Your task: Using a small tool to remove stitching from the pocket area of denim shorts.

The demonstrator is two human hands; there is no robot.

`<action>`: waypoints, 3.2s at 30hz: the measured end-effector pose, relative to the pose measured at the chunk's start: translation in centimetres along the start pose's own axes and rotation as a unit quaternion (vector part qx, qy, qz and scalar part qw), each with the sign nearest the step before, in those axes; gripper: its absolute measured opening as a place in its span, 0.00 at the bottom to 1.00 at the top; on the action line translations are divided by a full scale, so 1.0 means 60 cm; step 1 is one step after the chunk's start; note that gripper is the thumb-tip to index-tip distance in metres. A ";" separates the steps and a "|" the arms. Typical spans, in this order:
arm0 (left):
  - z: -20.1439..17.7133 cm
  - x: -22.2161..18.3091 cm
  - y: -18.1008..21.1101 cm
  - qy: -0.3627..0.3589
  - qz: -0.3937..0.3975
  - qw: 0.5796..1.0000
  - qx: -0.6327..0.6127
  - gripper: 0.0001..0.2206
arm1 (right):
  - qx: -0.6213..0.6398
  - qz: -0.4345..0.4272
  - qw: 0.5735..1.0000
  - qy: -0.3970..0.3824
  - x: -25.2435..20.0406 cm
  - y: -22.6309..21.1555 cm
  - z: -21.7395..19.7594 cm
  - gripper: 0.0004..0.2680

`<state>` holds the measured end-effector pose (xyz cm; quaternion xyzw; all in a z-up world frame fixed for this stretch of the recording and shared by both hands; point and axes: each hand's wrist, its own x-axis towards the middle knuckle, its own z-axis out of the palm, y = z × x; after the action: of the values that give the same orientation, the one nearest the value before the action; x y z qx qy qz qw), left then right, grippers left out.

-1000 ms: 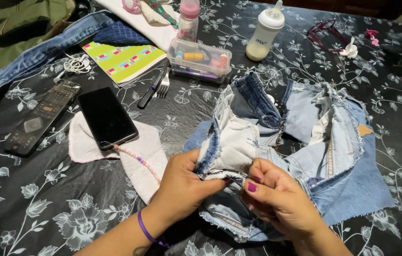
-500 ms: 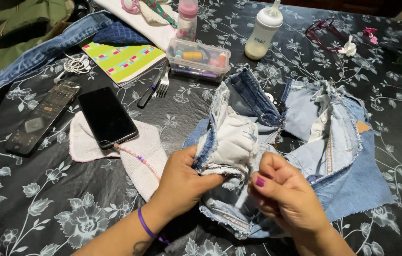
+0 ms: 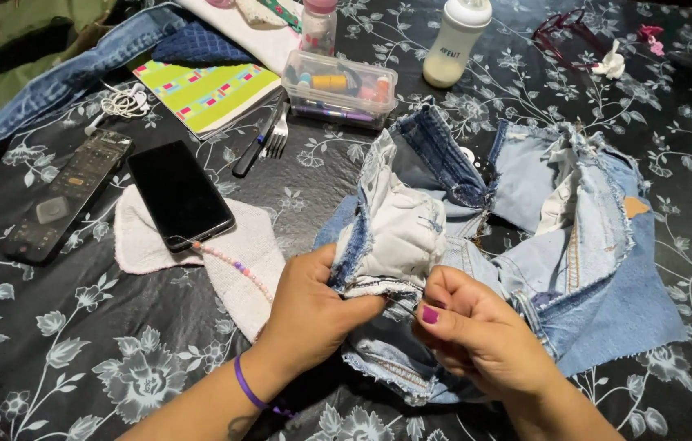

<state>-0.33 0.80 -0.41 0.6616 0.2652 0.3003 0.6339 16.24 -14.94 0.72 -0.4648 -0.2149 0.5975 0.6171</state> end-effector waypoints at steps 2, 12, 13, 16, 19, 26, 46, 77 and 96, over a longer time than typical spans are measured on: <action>-0.001 0.000 0.002 -0.001 0.007 1.000 0.001 0.07 | -0.003 0.002 1.000 0.001 -0.001 -0.002 0.002 0.13; 0.001 -0.001 0.000 -0.003 0.026 1.000 0.014 0.06 | 0.024 0.003 1.000 0.006 0.003 0.004 -0.001 0.12; 0.002 -0.001 -0.001 -0.002 0.026 1.000 0.014 0.06 | 0.024 0.004 1.000 0.006 0.003 0.004 0.000 0.12; 0.004 -0.002 -0.005 0.003 0.047 0.999 0.019 0.06 | 0.012 0.010 1.000 0.026 0.005 0.007 0.001 0.12; 0.006 -0.002 -0.009 0.006 0.069 0.997 0.027 0.07 | 0.015 0.000 0.999 0.035 0.008 0.013 0.002 0.12; 0.011 -0.005 -0.011 0.000 0.074 0.997 0.030 0.06 | 0.034 -0.028 0.999 0.029 0.011 0.020 0.010 0.11; 0.006 0.002 -0.010 0.018 0.011 1.000 0.006 0.07 | 0.017 0.025 1.000 0.005 0.008 0.010 -0.005 0.12; 0.003 0.011 -0.019 0.017 -0.028 0.999 -0.030 0.12 | -0.340 -0.210 0.914 0.073 -0.017 -0.029 0.014 0.13; -0.007 0.005 -0.028 0.016 0.041 0.997 0.066 0.10 | -0.531 -0.182 0.823 0.082 -0.023 -0.044 0.005 0.16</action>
<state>-0.38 1.38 -2.06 0.7073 0.2669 0.3184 0.5719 17.14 -15.73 3.44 -0.7205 -0.5284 0.2277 0.3872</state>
